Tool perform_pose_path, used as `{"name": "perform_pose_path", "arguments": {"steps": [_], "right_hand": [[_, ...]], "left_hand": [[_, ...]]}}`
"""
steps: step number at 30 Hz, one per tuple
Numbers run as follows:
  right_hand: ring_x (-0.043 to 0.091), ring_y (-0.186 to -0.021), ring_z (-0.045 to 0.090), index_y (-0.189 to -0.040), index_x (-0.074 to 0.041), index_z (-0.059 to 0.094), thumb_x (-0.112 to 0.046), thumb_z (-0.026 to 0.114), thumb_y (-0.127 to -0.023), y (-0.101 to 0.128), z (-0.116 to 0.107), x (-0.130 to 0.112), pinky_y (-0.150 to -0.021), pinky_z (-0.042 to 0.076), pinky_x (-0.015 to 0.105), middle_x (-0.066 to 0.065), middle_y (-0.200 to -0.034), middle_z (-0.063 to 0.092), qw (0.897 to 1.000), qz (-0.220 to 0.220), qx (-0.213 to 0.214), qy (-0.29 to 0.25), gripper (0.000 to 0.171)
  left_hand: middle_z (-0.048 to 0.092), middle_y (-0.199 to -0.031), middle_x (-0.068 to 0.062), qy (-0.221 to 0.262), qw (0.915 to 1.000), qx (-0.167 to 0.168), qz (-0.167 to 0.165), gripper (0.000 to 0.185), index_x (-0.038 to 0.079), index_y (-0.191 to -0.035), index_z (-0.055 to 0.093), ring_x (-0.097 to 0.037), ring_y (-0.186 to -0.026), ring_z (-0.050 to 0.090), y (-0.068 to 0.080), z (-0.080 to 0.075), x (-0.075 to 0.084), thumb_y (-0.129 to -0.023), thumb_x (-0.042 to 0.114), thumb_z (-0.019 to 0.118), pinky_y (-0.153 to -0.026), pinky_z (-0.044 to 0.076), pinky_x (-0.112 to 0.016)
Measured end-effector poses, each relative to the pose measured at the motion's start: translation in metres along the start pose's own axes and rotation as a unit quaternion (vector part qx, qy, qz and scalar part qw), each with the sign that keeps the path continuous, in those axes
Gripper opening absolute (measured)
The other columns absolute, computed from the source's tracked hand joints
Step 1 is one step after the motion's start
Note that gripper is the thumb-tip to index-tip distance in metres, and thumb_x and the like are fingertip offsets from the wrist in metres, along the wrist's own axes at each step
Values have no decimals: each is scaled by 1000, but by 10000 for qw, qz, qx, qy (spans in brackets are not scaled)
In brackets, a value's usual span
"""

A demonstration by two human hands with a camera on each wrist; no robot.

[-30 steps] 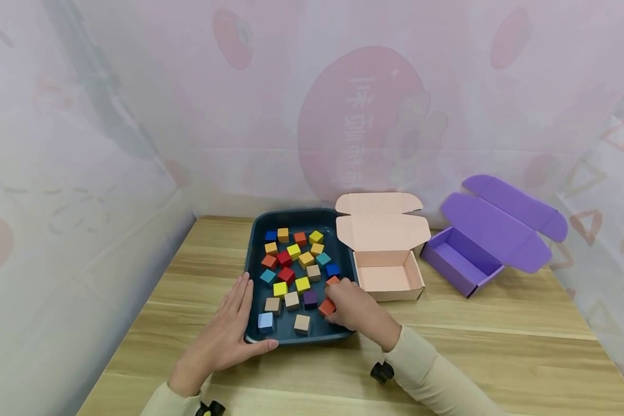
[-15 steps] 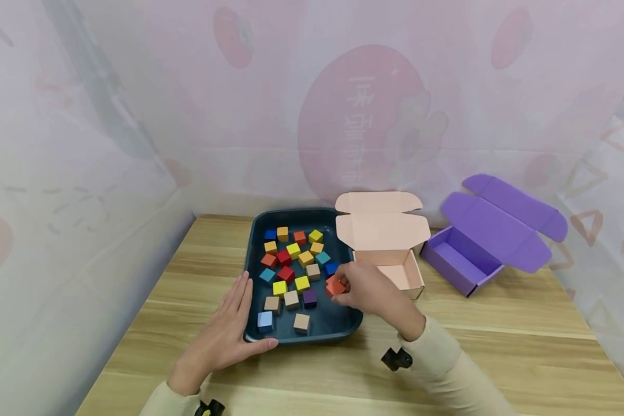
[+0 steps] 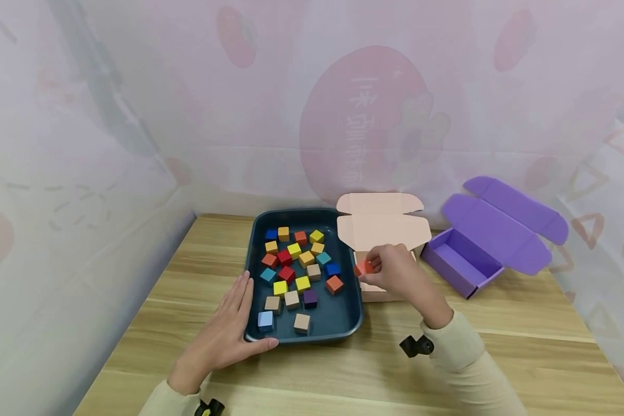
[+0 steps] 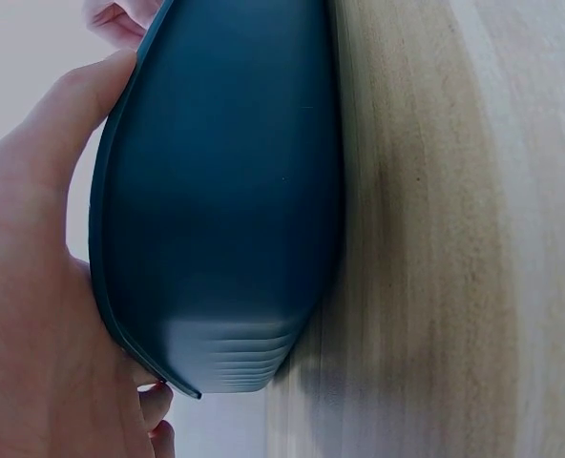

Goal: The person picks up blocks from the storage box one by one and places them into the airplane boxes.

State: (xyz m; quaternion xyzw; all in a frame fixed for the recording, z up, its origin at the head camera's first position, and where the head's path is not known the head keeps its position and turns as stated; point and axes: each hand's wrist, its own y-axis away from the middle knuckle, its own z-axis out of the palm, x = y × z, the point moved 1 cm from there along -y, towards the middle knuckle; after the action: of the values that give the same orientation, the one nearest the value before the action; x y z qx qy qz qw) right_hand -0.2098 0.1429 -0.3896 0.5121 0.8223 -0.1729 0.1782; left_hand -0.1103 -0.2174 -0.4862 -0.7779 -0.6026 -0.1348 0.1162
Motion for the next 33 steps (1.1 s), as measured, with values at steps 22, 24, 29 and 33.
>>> {"name": "perform_pose_path", "arguments": {"steps": [22, 24, 29, 33], "right_hand": [[17, -60, 56, -78, -6, 74, -13, 86, -83, -21, 50, 47, -56, 46, 30, 2, -66, 66, 9955, 923, 93, -187, 15], [17, -59, 55, -80, -4, 75, -10, 85, -84, -23, 54, 49, -53, 44, 27, 3, -67, 65, 9946, 964, 100, -381, 12], [18, -62, 56, -86, -3, 76, -9, 84, -86, -26, 62, 53, -53, 44, 26, 6, -71, 65, 9934, 1022, 106, -500, 10], [18, -63, 58, -91, -2, 76, -8, 83, -88, -27, 64, 55, -55, 48, 25, 8, -75, 68, 9925, 1023, 151, -650, 10]], "left_hand": [[-2, -180, -13, -15, 10000, -38, -40, 132, 5, -170, 9, -38, -166, 10, -1, 2, -1, -81, 86, 64, -130, 21, -65], [-2, -180, -12, -4, 10000, -34, -46, 132, 5, -170, 9, -38, -166, 10, -1, 3, -1, -81, 86, 64, -130, 21, -65], [-2, -180, -12, 20, 10000, -34, -69, 132, 6, -170, 9, -38, -166, 11, -1, 3, -1, -80, 86, 64, -130, 22, -66], [-2, -180, -12, 13, 10000, -25, -64, 132, 5, -170, 9, -38, -166, 10, -1, 1, -1, -81, 85, 65, -130, 23, -65]]}}
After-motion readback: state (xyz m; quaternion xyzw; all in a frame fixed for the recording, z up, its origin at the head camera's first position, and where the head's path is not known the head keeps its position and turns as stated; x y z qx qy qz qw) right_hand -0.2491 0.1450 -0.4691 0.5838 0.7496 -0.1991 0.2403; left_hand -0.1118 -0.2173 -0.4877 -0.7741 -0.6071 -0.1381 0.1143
